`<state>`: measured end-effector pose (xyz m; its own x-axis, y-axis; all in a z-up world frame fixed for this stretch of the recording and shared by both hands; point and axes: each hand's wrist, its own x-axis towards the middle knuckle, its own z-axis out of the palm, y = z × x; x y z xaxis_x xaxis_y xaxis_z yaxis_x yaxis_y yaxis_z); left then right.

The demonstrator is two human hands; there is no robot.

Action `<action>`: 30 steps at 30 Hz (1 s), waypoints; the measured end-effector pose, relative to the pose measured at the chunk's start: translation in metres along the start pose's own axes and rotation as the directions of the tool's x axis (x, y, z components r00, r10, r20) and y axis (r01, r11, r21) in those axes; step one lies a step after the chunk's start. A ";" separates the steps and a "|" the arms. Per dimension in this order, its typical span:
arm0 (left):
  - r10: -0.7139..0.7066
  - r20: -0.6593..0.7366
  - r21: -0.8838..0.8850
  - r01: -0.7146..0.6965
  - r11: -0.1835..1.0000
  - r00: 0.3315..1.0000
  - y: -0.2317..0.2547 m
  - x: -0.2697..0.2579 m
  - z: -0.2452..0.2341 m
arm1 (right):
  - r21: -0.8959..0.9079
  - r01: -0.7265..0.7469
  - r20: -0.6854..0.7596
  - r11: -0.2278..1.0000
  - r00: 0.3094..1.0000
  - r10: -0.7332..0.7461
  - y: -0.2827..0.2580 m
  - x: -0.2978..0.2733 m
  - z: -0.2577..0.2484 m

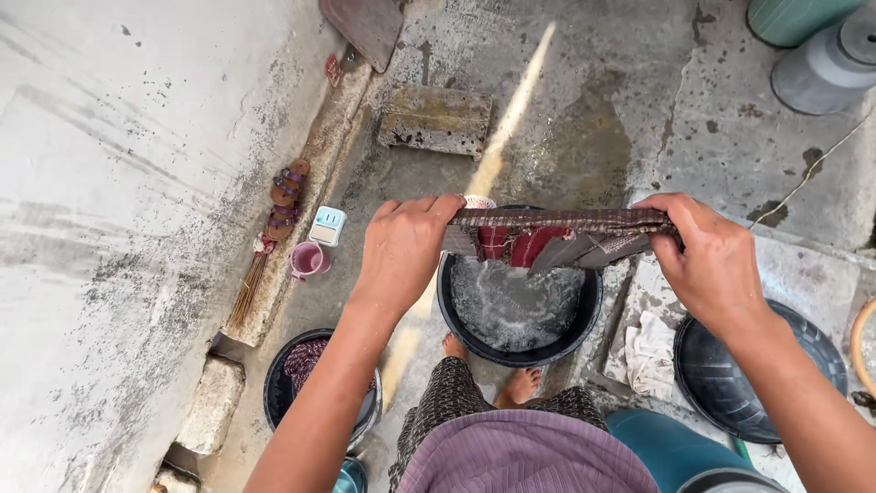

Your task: Washing and scrubbing multiple rugs by hand in tubs and on a concrete floor using soap and a brush, then hanging them to dry.

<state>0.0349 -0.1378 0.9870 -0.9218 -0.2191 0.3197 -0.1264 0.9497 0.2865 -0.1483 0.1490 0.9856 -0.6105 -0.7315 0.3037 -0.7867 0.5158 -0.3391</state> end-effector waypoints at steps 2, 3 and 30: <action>-0.024 -0.019 -0.006 0.024 1.000 1.000 0.004 -0.006 -0.010 | 0.005 0.041 -0.001 0.999 0.999 -0.041 -0.006 0.004 -0.010; -0.044 -0.032 -0.020 0.043 0.999 0.999 0.006 -0.009 -0.016 | 0.005 0.057 0.003 0.998 0.998 -0.057 -0.009 0.006 -0.015; -0.306 -0.220 -0.011 0.311 0.950 0.926 -0.009 -0.161 -0.161 | 0.159 0.415 0.029 0.896 0.905 -0.424 -0.164 0.050 -0.026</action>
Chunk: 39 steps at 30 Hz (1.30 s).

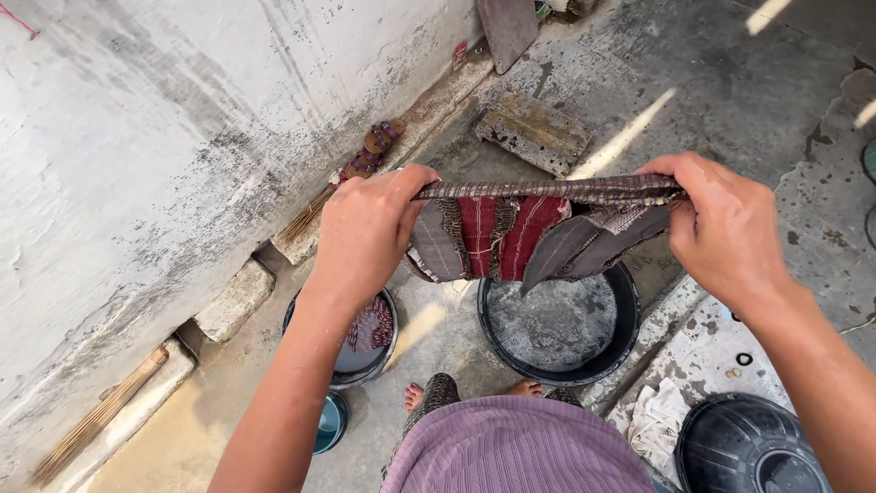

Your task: Washing and scrubbing multiple rugs by hand in tubs and on a concrete floor using soap and a brush, then hanging them to dry.

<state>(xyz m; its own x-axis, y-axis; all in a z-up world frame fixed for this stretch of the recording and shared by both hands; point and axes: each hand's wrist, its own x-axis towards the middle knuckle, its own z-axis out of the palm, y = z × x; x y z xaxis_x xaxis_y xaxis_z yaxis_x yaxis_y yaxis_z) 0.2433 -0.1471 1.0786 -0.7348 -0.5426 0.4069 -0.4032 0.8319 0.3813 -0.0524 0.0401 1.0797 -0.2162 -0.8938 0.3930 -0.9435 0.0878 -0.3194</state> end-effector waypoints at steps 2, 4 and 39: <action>-0.029 0.015 0.018 0.028 0.999 0.999 -0.013 -0.011 -0.014 | 0.016 0.000 -0.004 1.000 1.000 0.000 -0.018 0.007 0.008; 0.009 -0.043 0.029 -0.008 1.000 0.999 -0.026 -0.018 -0.028 | 0.018 0.003 -0.007 1.000 1.000 -0.003 -0.034 0.017 0.015; -0.478 -0.422 0.130 0.573 0.809 0.770 -0.231 -0.112 -0.203 | 0.552 0.329 0.074 0.766 0.896 -0.438 -0.260 0.292 0.218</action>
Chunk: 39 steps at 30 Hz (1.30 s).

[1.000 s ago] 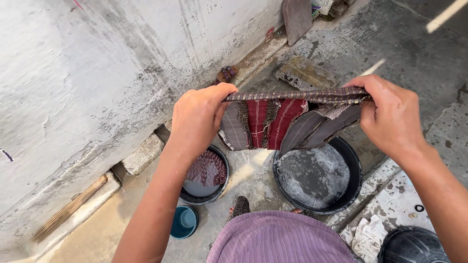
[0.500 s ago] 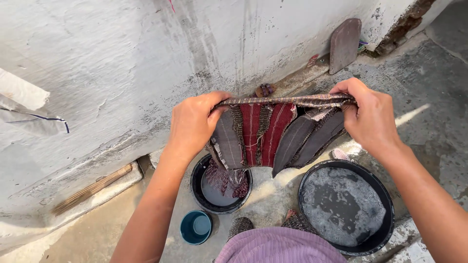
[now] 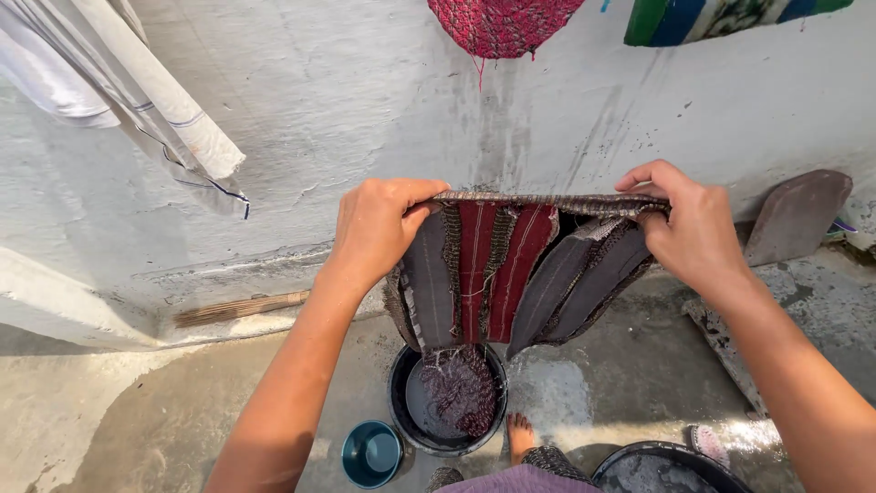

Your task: Washing and scrubbing multiple rugs by hand in tubs and on a concrete floor using soap and a brush, then hanging them to dry.

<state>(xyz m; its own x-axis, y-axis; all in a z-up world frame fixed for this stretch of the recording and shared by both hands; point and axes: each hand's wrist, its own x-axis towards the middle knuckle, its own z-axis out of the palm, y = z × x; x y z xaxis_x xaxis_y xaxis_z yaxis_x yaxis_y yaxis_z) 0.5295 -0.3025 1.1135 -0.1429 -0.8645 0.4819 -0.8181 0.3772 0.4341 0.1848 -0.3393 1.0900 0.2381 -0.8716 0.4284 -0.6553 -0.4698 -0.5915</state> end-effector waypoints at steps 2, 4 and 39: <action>0.009 -0.046 0.048 -0.007 0.999 0.999 0.007 0.045 -0.022 | -0.002 -0.009 0.012 1.000 1.000 0.009 -0.008 0.053 -0.024; 0.178 -0.246 0.133 -0.148 0.980 0.953 0.022 0.101 -0.058 | -0.095 0.337 -0.176 0.937 0.921 -0.349 -0.023 0.113 -0.060; -0.218 -0.833 -0.545 -0.683 0.487 0.509 -0.306 0.241 -0.070 | -0.729 0.152 -0.190 0.667 0.892 -0.411 0.183 0.273 0.358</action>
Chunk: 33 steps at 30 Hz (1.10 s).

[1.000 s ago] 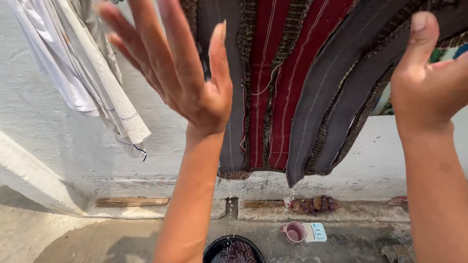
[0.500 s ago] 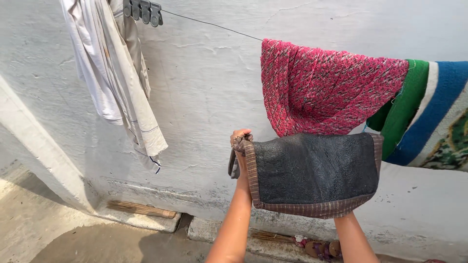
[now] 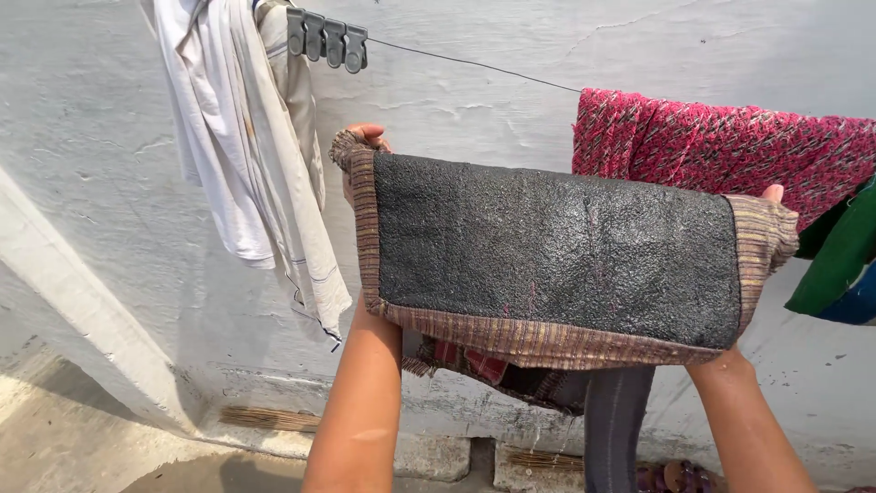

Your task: Washing and scrubbing multiple rugs by hand in tubs and on a concrete floor using soap and a brush, then hanging them to dry.

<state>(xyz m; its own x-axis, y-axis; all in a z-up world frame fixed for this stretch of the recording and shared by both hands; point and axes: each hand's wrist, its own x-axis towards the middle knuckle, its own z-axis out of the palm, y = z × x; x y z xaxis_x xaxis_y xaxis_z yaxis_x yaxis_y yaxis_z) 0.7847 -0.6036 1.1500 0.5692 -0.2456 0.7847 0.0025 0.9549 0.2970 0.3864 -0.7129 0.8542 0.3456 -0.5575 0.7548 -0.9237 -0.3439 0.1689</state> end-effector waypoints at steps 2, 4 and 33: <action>0.025 0.003 -0.022 -0.025 0.999 1.000 0.013 0.035 0.014 | -0.024 0.000 -0.024 1.000 1.000 -0.001 -0.007 -0.005 -0.011; 0.040 0.157 0.131 -0.061 0.990 0.987 0.025 0.061 0.025 | -0.049 0.000 -0.051 0.999 0.999 -0.002 -0.022 -0.010 -0.014; 0.136 0.446 0.884 -0.459 0.087 0.885 -0.032 0.242 0.023 | -0.391 0.096 -0.254 0.915 0.944 -0.208 0.046 0.268 -0.182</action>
<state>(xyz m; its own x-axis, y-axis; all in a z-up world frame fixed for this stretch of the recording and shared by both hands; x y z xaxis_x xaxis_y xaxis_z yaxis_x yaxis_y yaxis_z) 0.9036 -0.6977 1.3428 0.1372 -0.1620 0.9772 -0.9880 0.0478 0.1466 0.4065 -0.7408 1.1800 0.4767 -0.2626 0.8389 -0.8767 -0.0727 0.4754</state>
